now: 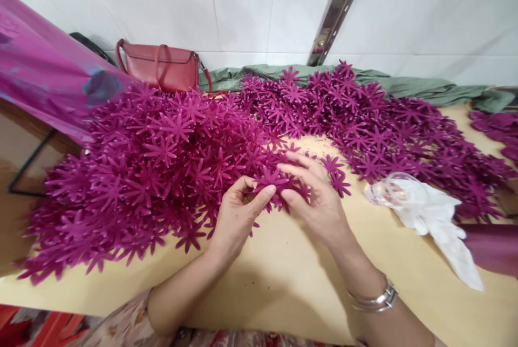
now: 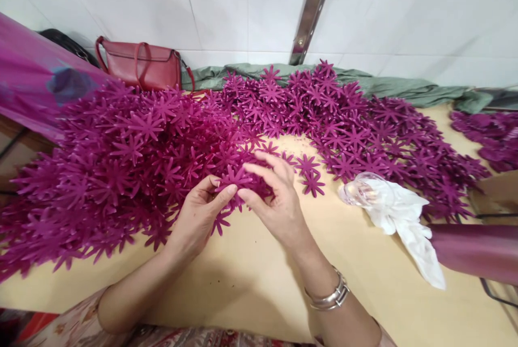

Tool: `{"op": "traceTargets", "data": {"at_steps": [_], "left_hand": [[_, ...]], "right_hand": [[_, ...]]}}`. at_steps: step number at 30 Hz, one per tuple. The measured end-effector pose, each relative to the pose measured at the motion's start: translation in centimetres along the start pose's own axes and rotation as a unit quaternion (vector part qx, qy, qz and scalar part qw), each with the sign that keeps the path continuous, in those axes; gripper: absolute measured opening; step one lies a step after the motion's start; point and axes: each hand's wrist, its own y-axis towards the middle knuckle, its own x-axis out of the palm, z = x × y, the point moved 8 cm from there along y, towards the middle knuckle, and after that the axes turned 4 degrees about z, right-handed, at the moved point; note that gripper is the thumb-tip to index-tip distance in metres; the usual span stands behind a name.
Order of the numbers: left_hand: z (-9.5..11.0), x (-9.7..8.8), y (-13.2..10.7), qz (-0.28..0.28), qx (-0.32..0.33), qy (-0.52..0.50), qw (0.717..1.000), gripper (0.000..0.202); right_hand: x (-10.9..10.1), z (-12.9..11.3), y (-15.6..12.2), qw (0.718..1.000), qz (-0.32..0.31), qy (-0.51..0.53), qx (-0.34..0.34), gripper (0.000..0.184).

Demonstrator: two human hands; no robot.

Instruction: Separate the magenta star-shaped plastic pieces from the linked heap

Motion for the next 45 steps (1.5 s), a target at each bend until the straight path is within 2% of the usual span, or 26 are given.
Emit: {"op": "traceTargets", "data": {"at_steps": [2,3,5,8,10,13,18,20,22,24,27,28,31,34,37,39,42,45], "left_hand": [[-0.1,0.1,0.0,-0.008,0.003,0.021,1.0,0.034],[-0.2,0.1,0.0,-0.009,-0.001,0.03,0.999,0.034],[-0.4,0.0,0.0,-0.009,-0.008,0.04,0.999,0.033],[0.0,-0.4,0.0,0.004,0.001,0.035,0.999,0.033],[0.3,-0.5,0.1,0.013,0.006,0.023,1.0,0.032],[0.1,0.1,0.3,-0.004,-0.021,-0.006,1.0,0.028],[-0.6,0.9,0.7,-0.018,-0.054,-0.033,0.998,0.026],[-0.3,0.6,1.1,-0.008,-0.027,0.012,1.0,0.027],[0.9,0.1,1.3,0.016,0.04,0.086,0.995,0.027],[3.0,-0.1,1.2,0.025,0.154,0.19,0.969,0.022],[5.9,0.5,0.4,0.023,0.327,0.323,0.888,0.012],[6.5,0.7,0.3,0.03,0.36,0.357,0.862,0.019],[7.5,0.8,0.3,0.069,0.392,0.424,0.813,0.054],[8.3,1.3,-0.3,0.08,0.411,0.427,0.801,0.068],[8.6,1.8,-1.1,0.064,0.414,0.406,0.812,0.069],[8.1,2.1,-1.0,0.034,0.375,0.372,0.848,0.069],[6.5,2.5,-0.4,-0.024,0.281,0.268,0.921,0.067],[4.9,2.5,0.6,-0.047,0.191,0.174,0.965,0.059]], "right_hand": [[0.8,0.7,-0.2,0.995,-0.011,0.079,0.054,0.012],[1.0,1.3,-0.3,0.989,-0.004,0.122,0.086,0.011],[0.9,2.8,-0.5,0.969,0.027,0.198,0.145,0.014],[0.1,4.8,-0.7,0.944,0.083,0.25,0.199,0.021],[-0.4,5.4,-0.7,0.935,0.106,0.264,0.211,0.023],[-0.9,5.6,-0.4,0.919,0.132,0.296,0.223,0.024],[-1.1,5.7,-0.2,0.908,0.142,0.317,0.235,0.03],[-1.0,5.9,-0.2,0.905,0.143,0.32,0.243,0.029],[-1.2,5.8,-0.3,0.906,0.146,0.316,0.24,0.027],[-1.3,5.4,-0.2,0.913,0.141,0.306,0.229,0.027],[-1.4,4.7,-0.1,0.933,0.12,0.269,0.208,0.028],[-1.5,4.5,-0.1,0.942,0.116,0.245,0.199,0.03],[-1.7,4.2,-0.2,0.965,0.104,0.16,0.178,0.041],[-1.2,3.9,-0.4,0.976,0.081,0.116,0.163,0.047],[-0.8,3.5,-0.6,0.979,0.077,0.114,0.152,0.048],[-0.3,3.3,-0.7,0.978,0.066,0.125,0.156,0.043],[1.0,3.0,-1.2,0.974,0.021,0.151,0.168,0.033],[1.9,2.6,-1.5,0.973,-0.004,0.168,0.156,0.024]]}}
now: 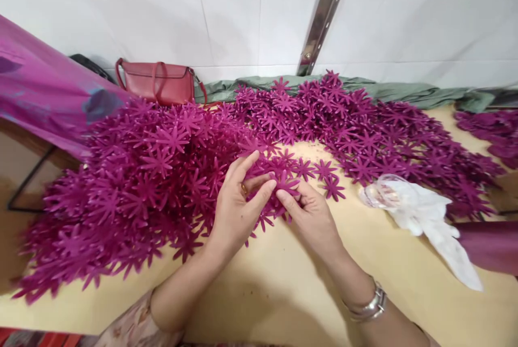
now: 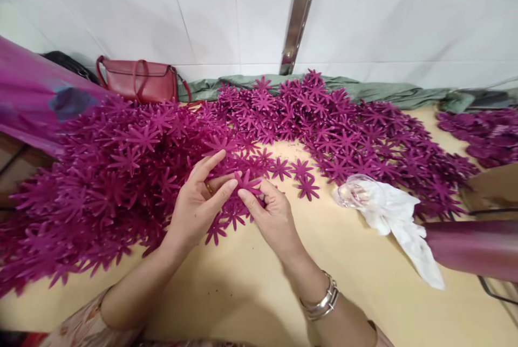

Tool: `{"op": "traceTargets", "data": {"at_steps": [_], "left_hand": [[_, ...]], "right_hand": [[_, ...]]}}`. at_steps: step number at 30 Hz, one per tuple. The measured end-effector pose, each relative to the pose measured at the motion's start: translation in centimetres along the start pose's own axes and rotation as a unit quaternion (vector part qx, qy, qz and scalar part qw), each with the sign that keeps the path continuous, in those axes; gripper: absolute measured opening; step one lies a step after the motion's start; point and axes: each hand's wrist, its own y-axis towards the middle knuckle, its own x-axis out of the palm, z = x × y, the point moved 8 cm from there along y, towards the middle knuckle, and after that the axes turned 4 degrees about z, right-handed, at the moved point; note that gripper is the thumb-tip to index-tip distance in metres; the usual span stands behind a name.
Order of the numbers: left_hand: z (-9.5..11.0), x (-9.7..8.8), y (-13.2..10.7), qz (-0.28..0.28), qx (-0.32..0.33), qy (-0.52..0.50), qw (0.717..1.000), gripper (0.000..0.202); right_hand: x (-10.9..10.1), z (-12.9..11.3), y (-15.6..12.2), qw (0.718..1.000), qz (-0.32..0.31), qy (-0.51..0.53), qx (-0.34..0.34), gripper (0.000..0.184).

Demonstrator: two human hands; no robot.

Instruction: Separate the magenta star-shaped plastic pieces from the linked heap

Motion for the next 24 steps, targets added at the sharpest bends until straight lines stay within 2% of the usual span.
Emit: {"op": "traceTargets", "data": {"at_steps": [3,6,8,10,11,13,16,18,21,24], "left_hand": [[-0.9,-0.3,0.4,0.014,-0.047,-0.042,0.998,0.058],[-0.5,-1.8,0.8,0.064,-0.034,-0.044,0.996,0.058],[-0.1,-2.5,0.9,0.088,-0.026,-0.04,0.995,0.058],[-0.2,-2.6,0.8,0.089,-0.033,-0.043,0.995,0.058],[-0.3,-2.4,0.7,0.083,-0.04,-0.047,0.995,0.058],[-0.8,-1.6,0.4,0.065,-0.054,-0.061,0.995,0.058],[-1.3,-0.4,0.0,0.034,-0.059,-0.086,0.994,0.057],[-1.0,-0.3,-0.2,0.031,-0.043,-0.086,0.995,0.056],[-0.2,-0.9,-0.2,0.051,-0.018,-0.059,0.997,0.046],[0.2,-1.4,-0.2,0.063,-0.013,-0.041,0.997,0.038]], "right_hand": [[0.0,0.0,0.1,1.0,-0.001,0.003,-0.013,0.018],[-1.6,-0.2,0.6,0.998,0.05,-0.042,-0.024,0.022],[-3.1,-1.2,0.7,0.984,0.116,-0.112,-0.074,0.021],[-3.8,-2.7,0.4,0.961,0.157,-0.176,-0.143,0.023],[-3.7,-3.2,0.2,0.954,0.157,-0.192,-0.17,0.025],[-2.9,-3.3,0.1,0.958,0.125,-0.18,-0.185,0.029],[-1.5,-2.0,0.2,0.986,0.065,-0.089,-0.128,0.02],[-1.3,-0.6,0.3,0.996,0.064,-0.025,-0.064,0.011],[-2.0,0.9,0.4,0.996,0.088,0.016,-0.001,0.02],[-2.6,1.6,0.6,0.995,0.095,0.025,0.019,0.037]]}}
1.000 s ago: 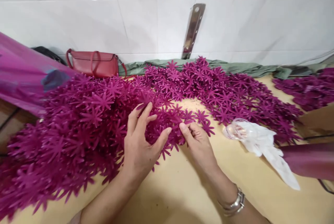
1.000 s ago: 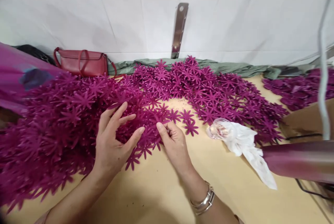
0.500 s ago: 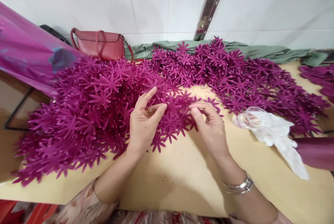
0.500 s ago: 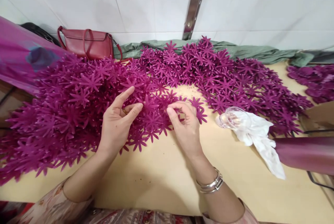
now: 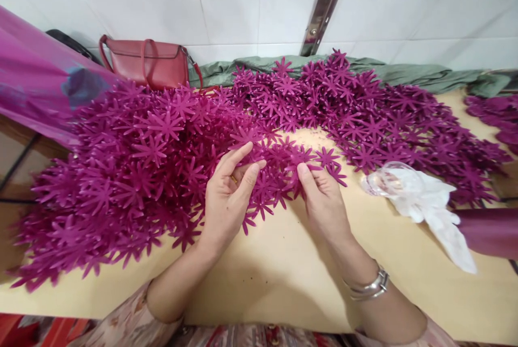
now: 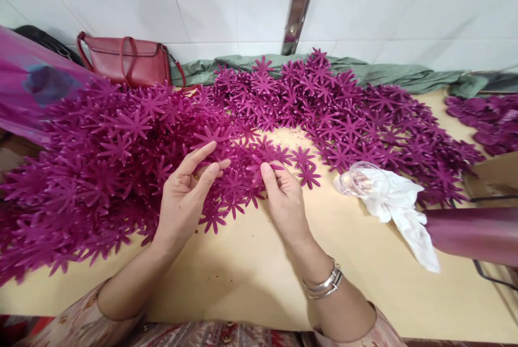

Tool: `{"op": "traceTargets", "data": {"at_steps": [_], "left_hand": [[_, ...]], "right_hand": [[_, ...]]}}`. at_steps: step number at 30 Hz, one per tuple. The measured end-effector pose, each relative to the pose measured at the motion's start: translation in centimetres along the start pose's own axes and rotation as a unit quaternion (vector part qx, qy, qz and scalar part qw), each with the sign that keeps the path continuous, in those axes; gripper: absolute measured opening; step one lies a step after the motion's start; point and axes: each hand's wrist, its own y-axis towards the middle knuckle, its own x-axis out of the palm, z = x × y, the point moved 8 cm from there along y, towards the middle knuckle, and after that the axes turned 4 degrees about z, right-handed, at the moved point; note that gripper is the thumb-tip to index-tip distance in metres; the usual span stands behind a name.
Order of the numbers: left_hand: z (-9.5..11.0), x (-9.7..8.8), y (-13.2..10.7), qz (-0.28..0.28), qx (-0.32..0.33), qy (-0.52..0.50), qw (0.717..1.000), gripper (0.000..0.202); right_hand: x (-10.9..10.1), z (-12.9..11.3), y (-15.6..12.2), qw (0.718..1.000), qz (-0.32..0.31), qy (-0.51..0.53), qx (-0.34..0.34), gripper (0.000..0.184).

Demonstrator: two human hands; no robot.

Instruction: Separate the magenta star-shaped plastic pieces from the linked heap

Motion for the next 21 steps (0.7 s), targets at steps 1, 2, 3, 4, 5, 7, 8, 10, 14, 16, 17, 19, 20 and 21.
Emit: {"op": "traceTargets", "data": {"at_steps": [1,2,3,4,5,7,8,10,14,16,17,19,20,21], "left_hand": [[0.0,0.0,0.0,0.001,-0.003,-0.001,1.0,0.038],[-0.2,0.0,-0.1,0.001,-0.009,-0.007,1.0,0.039],[-0.5,0.2,-0.1,-0.001,-0.02,-0.016,1.0,0.041],[-0.9,0.5,-0.2,-0.007,-0.036,-0.03,0.999,0.044],[-1.3,0.9,-0.3,-0.018,-0.055,-0.047,0.997,0.048],[-2.1,1.8,-0.5,-0.045,-0.088,-0.077,0.992,0.054],[-2.4,2.1,-0.5,-0.056,-0.096,-0.082,0.99,0.055],[-2.5,2.1,-0.3,-0.059,-0.085,-0.069,0.992,0.055],[-0.5,-0.1,0.8,-0.003,0.056,0.044,0.997,0.052],[1.2,-1.1,0.9,0.026,0.135,0.119,0.983,0.053],[1.8,-1.3,0.8,0.034,0.159,0.141,0.976,0.053],[2.6,-1.4,0.5,0.038,0.168,0.143,0.975,0.046],[2.6,-1.3,0.3,0.036,0.152,0.124,0.98,0.041],[2.2,-1.0,0.0,0.03,0.124,0.096,0.987,0.034]], "right_hand": [[0.0,0.1,0.1,1.0,-0.003,0.007,0.006,0.041],[0.1,0.3,0.1,1.0,-0.012,0.016,0.014,0.044],[0.3,0.4,0.1,0.999,-0.024,0.022,0.021,0.046],[0.6,0.4,0.0,0.999,-0.038,0.023,0.027,0.049],[1.0,0.4,-0.2,0.998,-0.057,0.017,0.03,0.052],[1.9,0.3,-0.6,0.995,-0.095,-0.014,0.032,0.058],[2.2,0.2,-0.8,0.993,-0.109,-0.03,0.03,0.06],[2.4,-0.2,-1.0,0.991,-0.121,-0.049,0.017,0.06],[0.0,-1.7,0.2,0.99,-0.019,-0.121,-0.066,0.049],[-1.5,-3.3,0.6,0.964,0.059,-0.203,-0.159,0.035],[-2.0,-4.1,0.6,0.945,0.091,-0.24,-0.204,0.027],[-2.5,-5.2,0.5,0.913,0.134,-0.283,-0.259,0.02],[-2.7,-5.5,0.4,0.908,0.147,-0.285,-0.268,0.02],[-2.7,-5.6,0.3,0.911,0.15,-0.276,-0.267,0.02]]}}
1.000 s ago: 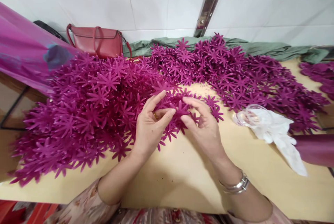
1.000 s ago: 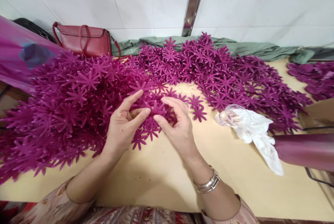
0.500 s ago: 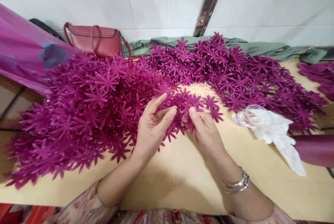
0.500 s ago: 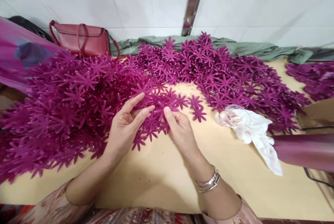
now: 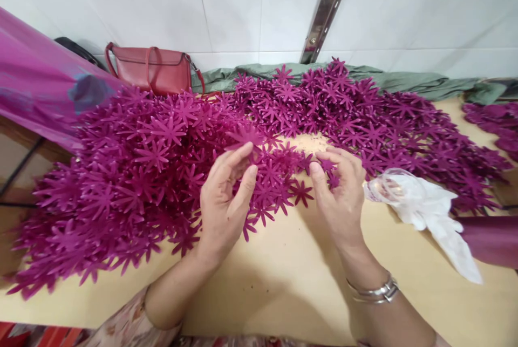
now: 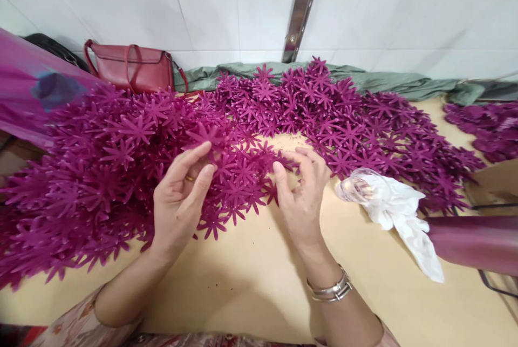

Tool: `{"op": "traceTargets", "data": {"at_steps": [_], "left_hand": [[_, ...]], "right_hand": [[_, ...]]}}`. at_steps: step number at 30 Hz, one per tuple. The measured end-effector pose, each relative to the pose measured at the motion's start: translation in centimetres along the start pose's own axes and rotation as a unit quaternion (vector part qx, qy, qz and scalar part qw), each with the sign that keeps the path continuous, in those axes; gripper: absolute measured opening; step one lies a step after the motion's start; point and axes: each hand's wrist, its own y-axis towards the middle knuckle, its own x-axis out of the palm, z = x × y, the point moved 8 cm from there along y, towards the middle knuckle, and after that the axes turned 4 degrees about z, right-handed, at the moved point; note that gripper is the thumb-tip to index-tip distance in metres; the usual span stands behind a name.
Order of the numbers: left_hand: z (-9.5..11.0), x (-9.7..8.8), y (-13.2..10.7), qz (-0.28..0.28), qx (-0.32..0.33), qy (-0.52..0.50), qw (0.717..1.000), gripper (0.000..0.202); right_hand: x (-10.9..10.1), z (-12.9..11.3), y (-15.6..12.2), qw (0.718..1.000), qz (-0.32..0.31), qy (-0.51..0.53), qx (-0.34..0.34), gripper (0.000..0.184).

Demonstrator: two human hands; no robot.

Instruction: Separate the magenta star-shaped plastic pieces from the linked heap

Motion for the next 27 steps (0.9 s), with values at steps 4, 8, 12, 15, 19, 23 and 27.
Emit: {"op": "traceTargets", "data": {"at_steps": [4,8,12,15,19,23,27], "left_hand": [[-2.5,2.7,-2.0,-0.049,-0.17,-0.15,0.973,0.021],[-4.8,4.2,-3.1,-0.051,-0.266,-0.246,0.931,0.039],[-5.4,4.1,-2.8,-0.045,-0.29,-0.243,0.924,0.05],[-4.9,4.5,-2.7,-0.081,-0.283,-0.234,0.927,0.036],[-4.7,5.2,-2.9,-0.117,-0.274,-0.221,0.929,0.022],[-6.1,4.9,-3.1,-0.091,-0.311,-0.218,0.92,0.024],[-6.9,4.7,-3.4,-0.084,-0.338,-0.211,0.913,0.027]], "right_hand": [[0.6,-0.4,-0.7,0.992,-0.038,0.107,0.048,0.022],[2.2,-0.2,-1.8,0.967,-0.106,0.196,0.124,0.029],[3.9,0.0,-2.7,0.925,-0.163,0.285,0.192,0.04],[4.9,0.3,-3.2,0.895,-0.185,0.331,0.235,0.044],[4.7,0.8,-3.2,0.899,-0.155,0.32,0.255,0.027],[4.4,0.7,-3.0,0.911,-0.157,0.294,0.242,0.018],[4.2,0.4,-2.8,0.926,-0.161,0.258,0.222,0.012]]}}
